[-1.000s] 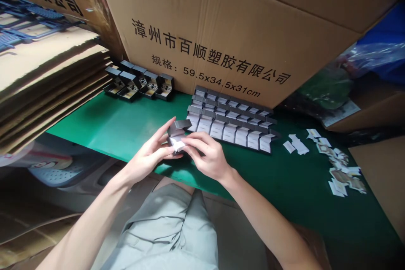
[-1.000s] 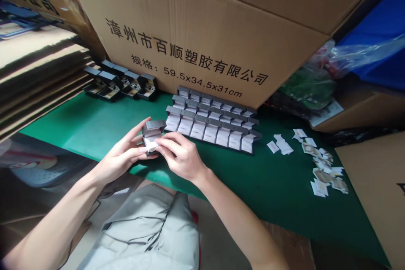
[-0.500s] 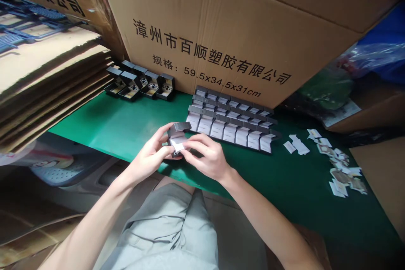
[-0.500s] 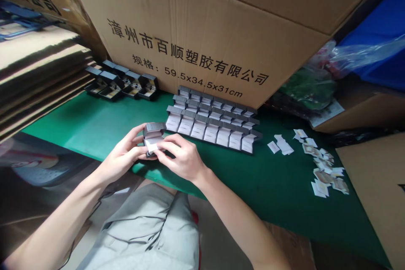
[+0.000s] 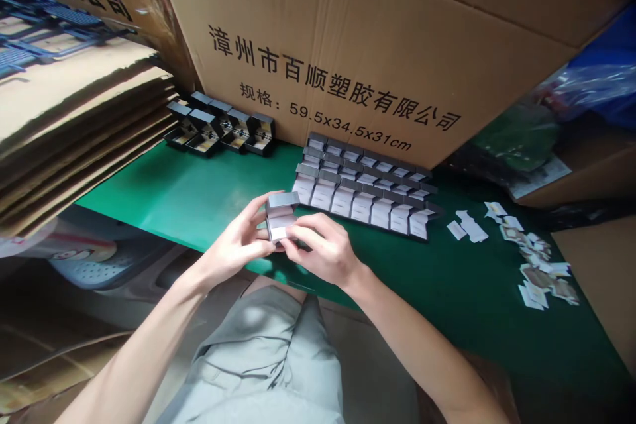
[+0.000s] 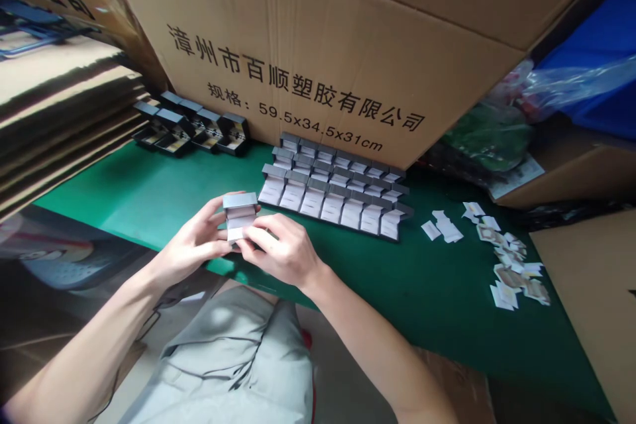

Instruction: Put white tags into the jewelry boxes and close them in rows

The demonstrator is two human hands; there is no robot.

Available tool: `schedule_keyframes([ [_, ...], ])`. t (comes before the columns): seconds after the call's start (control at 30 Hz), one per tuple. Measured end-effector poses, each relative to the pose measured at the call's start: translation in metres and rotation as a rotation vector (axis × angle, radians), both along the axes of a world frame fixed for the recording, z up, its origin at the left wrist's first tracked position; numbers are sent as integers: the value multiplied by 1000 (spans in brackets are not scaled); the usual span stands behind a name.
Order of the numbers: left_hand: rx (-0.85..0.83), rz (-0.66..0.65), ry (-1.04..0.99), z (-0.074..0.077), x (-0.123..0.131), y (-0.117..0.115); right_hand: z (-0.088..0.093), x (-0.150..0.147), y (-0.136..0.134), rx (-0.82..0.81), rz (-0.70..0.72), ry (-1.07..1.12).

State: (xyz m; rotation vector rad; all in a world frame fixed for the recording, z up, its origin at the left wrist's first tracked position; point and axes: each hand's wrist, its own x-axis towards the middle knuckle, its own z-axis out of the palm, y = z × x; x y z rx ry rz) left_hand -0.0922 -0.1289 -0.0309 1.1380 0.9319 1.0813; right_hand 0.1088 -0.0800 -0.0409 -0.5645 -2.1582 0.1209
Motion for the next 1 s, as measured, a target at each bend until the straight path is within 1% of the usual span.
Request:
schedule_keyframes([
  [0.07, 0, -9, 42, 4, 1, -1, 1, 0, -1, -74, 19, 39],
  [0.13, -8, 12, 71, 7, 2, -2, 4, 0, -1, -146, 59, 105],
  [0.23, -9, 31, 62, 8, 4, -2, 8, 1, -2, -254, 99, 153],
  [0.3, 9, 52, 34, 6, 5, -2, 10, 2, -2, -322, 100, 165],
  [0.37, 35, 91, -4, 5, 6, -2, 12, 2, -1, -379, 77, 210],
  [0.43, 56, 123, -33, 3, 6, -2, 13, 2, 0, -445, 23, 271],
  [0.5, 68, 133, -40, 1, 6, -2, 12, 1, 1, -528, -37, 311],
  [0.57, 75, 138, -27, -1, 7, -3, 11, 0, 3, -595, -62, 331],
  [0.73, 79, 135, 39, -2, 9, -3, 8, -4, 3, -687, 1, 334],
  [0.9, 78, 135, 80, 0, 10, -4, 6, -5, 4, -915, 84, 422],
  [1.0, 83, 143, 108, 0, 11, -4, 5, -6, 5, -963, 113, 464],
])
